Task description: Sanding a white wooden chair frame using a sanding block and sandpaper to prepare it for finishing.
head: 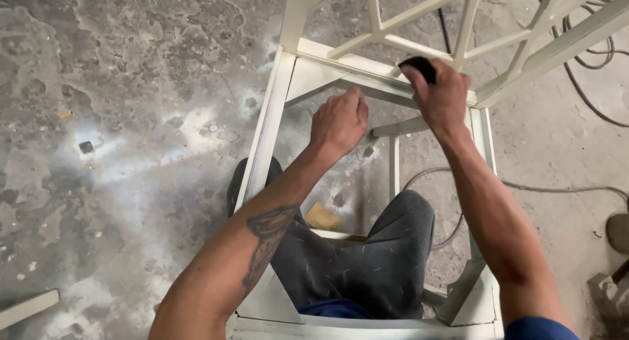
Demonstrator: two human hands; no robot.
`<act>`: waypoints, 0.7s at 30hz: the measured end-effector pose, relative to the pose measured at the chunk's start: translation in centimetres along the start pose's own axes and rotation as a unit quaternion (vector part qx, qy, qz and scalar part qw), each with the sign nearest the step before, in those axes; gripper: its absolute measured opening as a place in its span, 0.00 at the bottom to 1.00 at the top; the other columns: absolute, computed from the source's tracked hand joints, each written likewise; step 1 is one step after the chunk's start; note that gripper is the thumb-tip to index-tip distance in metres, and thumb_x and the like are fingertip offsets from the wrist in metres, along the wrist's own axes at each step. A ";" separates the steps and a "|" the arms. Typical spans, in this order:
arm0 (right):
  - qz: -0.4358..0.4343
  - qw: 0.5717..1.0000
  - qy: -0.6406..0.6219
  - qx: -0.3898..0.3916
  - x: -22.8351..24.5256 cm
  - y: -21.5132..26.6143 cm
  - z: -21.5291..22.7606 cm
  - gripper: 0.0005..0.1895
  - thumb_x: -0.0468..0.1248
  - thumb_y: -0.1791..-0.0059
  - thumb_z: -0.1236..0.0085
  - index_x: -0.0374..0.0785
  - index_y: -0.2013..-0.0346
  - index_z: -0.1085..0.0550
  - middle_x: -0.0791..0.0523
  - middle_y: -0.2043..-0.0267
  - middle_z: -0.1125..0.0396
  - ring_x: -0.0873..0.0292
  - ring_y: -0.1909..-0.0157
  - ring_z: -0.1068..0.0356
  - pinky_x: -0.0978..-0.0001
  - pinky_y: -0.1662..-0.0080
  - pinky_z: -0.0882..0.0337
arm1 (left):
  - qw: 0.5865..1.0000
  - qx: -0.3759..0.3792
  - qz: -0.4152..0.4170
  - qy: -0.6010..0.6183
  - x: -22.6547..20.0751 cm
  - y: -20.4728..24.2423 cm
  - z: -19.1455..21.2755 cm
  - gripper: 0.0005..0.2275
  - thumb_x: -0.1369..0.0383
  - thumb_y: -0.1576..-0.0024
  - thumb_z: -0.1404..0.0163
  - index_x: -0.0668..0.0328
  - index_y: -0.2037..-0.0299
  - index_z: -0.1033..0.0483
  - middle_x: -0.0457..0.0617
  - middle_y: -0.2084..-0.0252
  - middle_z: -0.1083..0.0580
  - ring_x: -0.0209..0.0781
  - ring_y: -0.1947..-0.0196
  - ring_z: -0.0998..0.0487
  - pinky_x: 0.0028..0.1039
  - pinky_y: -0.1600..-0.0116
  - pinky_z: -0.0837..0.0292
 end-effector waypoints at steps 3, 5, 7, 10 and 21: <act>0.050 0.997 -0.014 -0.058 -0.7 -0.5 -1.3 0.13 0.37 0.43 0.31 0.32 0.68 0.19 0.56 0.79 0.31 0.64 0.81 0.40 0.67 0.78 0.41 | 0.999 -0.026 -0.029 -0.010 -0.2 0.1 -0.3 0.08 0.71 0.33 0.62 0.61 0.61 0.30 0.52 0.71 0.24 0.51 0.73 0.20 0.42 0.69 0.22; 0.064 0.995 0.046 -0.058 -1.7 0.4 -3.0 0.15 0.43 0.46 0.29 0.38 0.70 0.21 0.55 0.81 0.32 0.54 0.79 0.33 0.60 0.76 0.35 | 1.000 -0.007 -0.022 0.003 0.3 -0.3 -0.7 0.09 0.68 0.36 0.63 0.60 0.58 0.28 0.58 0.67 0.22 0.60 0.66 0.18 0.50 0.63 0.22; 0.079 0.989 0.106 -0.060 -2.5 0.9 -3.9 0.17 0.48 0.49 0.26 0.44 0.72 0.24 0.53 0.82 0.32 0.45 0.76 0.26 0.54 0.75 0.29 | 1.000 0.011 -0.014 0.014 0.3 -0.1 -0.5 0.12 0.65 0.38 0.63 0.59 0.54 0.27 0.64 0.63 0.20 0.70 0.59 0.17 0.57 0.56 0.22; 0.113 0.979 0.166 -0.040 -3.0 0.1 -3.8 0.20 0.52 0.49 0.27 0.45 0.72 0.26 0.54 0.82 0.31 0.46 0.75 0.25 0.54 0.72 0.26 | 0.999 0.033 -0.010 0.013 -0.3 0.2 0.9 0.12 0.67 0.38 0.62 0.62 0.55 0.26 0.65 0.64 0.20 0.70 0.58 0.17 0.57 0.56 0.22; 0.129 0.972 0.176 -0.086 -3.1 1.6 -4.4 0.24 0.55 0.47 0.28 0.46 0.74 0.30 0.56 0.81 0.35 0.48 0.76 0.26 0.57 0.74 0.30 | 0.998 0.034 -0.039 -0.019 0.1 0.3 1.1 0.12 0.65 0.39 0.62 0.59 0.55 0.27 0.64 0.60 0.20 0.70 0.56 0.18 0.60 0.55 0.23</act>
Point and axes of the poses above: each hand's wrist, its own y-axis away from the middle knuckle, its own z-axis out of the back of the hand, x = y × z, the point moved 1 cm from there along -y, towards the middle knuckle
